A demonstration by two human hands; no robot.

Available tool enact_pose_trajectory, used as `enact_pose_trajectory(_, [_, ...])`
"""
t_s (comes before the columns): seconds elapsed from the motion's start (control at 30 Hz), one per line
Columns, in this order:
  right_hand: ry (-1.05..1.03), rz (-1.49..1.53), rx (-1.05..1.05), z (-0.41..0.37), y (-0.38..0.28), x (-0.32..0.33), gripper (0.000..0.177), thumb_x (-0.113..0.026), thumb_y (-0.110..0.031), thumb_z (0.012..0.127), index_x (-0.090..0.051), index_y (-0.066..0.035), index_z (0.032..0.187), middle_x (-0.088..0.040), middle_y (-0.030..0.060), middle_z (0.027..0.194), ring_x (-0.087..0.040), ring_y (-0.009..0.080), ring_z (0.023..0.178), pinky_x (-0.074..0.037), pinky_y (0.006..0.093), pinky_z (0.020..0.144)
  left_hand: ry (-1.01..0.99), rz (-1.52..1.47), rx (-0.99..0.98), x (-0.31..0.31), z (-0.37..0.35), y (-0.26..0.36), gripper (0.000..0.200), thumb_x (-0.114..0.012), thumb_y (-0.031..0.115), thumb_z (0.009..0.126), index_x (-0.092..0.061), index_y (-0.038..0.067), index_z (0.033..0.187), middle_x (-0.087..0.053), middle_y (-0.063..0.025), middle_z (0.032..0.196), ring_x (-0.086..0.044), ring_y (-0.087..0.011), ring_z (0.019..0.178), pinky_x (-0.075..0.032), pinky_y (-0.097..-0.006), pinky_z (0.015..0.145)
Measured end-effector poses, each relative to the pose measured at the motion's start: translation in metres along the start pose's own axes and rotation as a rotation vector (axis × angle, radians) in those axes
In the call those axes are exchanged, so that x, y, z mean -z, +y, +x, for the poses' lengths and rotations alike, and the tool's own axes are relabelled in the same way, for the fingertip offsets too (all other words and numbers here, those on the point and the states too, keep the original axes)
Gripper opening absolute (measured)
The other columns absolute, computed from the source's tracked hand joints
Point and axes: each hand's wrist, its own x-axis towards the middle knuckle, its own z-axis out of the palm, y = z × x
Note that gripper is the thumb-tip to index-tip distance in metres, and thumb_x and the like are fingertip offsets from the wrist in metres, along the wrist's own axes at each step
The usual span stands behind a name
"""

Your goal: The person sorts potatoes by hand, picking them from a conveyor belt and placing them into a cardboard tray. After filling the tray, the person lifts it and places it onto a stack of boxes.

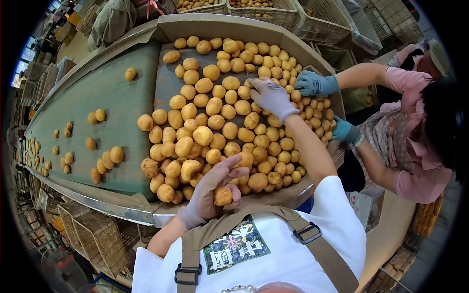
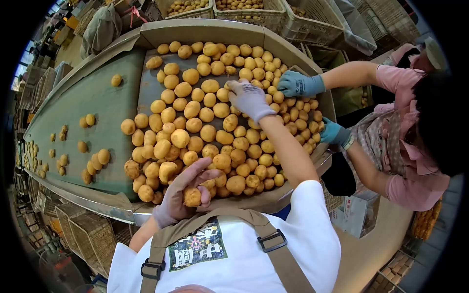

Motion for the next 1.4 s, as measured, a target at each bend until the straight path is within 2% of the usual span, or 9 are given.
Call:
enact_pose_trajectory(0.2, [-0.581,-0.268,-0.118,0.047,-0.005,0.01,0.045,-0.048,-0.014,0.096,-0.056,-0.015,0.14,-0.069,0.0158,0.123,-0.069,0.0332,0.109,-0.055,0.0485,0.089,0.012,0.022,-0.01,-0.006,-0.003,0.004,0.054,-0.048,0.034,0.107,-0.038,0.011,0.155,-0.059,-0.0088,0.137,-0.063,-0.017,0.075,-0.051,-0.0313,0.065])
enact_pose_trajectory(0.4, [-0.362,0.004,-0.071,0.024,-0.001,0.019,0.043,-0.059,-0.023,0.091,-0.058,-0.018,0.134,-0.068,0.0126,0.126,-0.064,0.0294,0.117,-0.052,0.0409,0.094,0.009,0.074,-0.072,0.001,-0.006,0.004,0.06,-0.051,0.038,0.105,-0.037,0.008,0.155,-0.058,-0.0131,0.136,-0.064,-0.0171,0.076,-0.051,-0.0304,0.067])
enact_pose_trajectory(0.5, [0.221,0.763,0.11,-0.001,-0.038,0.061,0.042,-0.073,-0.021,0.091,-0.06,-0.009,0.129,-0.069,0.0138,0.12,-0.069,0.0236,0.104,-0.054,0.0364,0.091,0.022,0.058,-0.058,0.003,-0.003,0.001,0.062,-0.053,0.039,0.104,-0.037,0.006,0.154,-0.058,-0.0142,0.135,-0.064,-0.0168,0.076,-0.052,-0.0303,0.067])
enact_pose_trajectory(0.6, [0.971,0.279,0.601,0.001,-0.037,0.125,0.038,-0.076,-0.012,0.086,-0.062,0.001,0.12,-0.066,0.016,0.11,-0.066,0.0227,0.094,-0.056,0.0338,0.077,0.027,0.08,-0.015,-0.003,-0.006,0.006,0.058,-0.051,0.041,0.104,-0.041,0.012,0.153,-0.061,-0.0102,0.135,-0.063,-0.0162,0.074,-0.05,-0.0291,0.064])
enact_pose_trajectory(0.73, [0.915,-0.175,0.141,0.103,0.082,0.147,0.027,-0.068,-0.019,0.09,-0.06,-0.001,0.109,-0.06,0.0144,0.091,-0.058,0.0318,0.07,-0.049,0.0422,0.064,0.026,0.088,-0.062,-0.008,-0.013,0.009,0.061,-0.051,0.039,0.105,-0.038,0.005,0.154,-0.058,-0.0132,0.136,-0.064,-0.0167,0.078,-0.052,-0.0294,0.067])
enact_pose_trajectory(0.83, [0.854,0.137,0.255,0.07,0.023,0.149,0.021,-0.07,-0.024,0.096,-0.067,-0.007,0.109,-0.068,0.0108,0.084,-0.063,0.0208,0.073,-0.053,0.0297,0.071,0.01,0.093,-0.116,-0.003,-0.014,0.009,0.058,-0.049,0.039,0.105,-0.04,0.006,0.153,-0.059,-0.013,0.136,-0.064,-0.0174,0.078,-0.052,-0.0286,0.068])
enact_pose_trajectory(1.03, [-0.192,-0.147,-0.057,0.076,0.02,0.003,0.039,-0.062,-0.025,0.092,-0.062,-0.017,0.131,-0.067,0.0107,0.126,-0.064,0.033,0.116,-0.051,0.0453,0.1,0.016,0.151,-0.059,-0.007,-0.012,0.007,0.058,-0.051,0.042,0.104,-0.042,0.01,0.152,-0.061,-0.0089,0.133,-0.063,-0.0171,0.072,-0.051,-0.0293,0.062])
enact_pose_trajectory(1.13, [-0.215,-0.162,-0.066,0.085,0.026,-0.003,0.051,-0.067,-0.024,0.089,-0.057,-0.016,0.138,-0.057,0.0076,0.143,-0.061,0.0308,0.124,-0.048,0.0427,0.103,0.009,0.173,-0.062,-0.004,-0.013,0.009,0.059,-0.049,0.043,0.105,-0.041,0.01,0.153,-0.061,-0.0104,0.134,-0.063,-0.0173,0.073,-0.052,-0.0294,0.064])
enact_pose_trajectory(1.4, [-0.117,-0.016,-0.169,0.074,0.041,-0.011,0.045,-0.071,-0.027,0.086,-0.058,-0.009,0.126,-0.072,0.0122,0.115,-0.068,0.0306,0.108,-0.052,0.0408,0.093,0.003,0.189,-0.137,0.001,-0.013,0.01,0.057,-0.046,0.042,0.106,-0.042,0.01,0.153,-0.061,-0.0114,0.135,-0.063,-0.0177,0.073,-0.053,-0.0292,0.068])
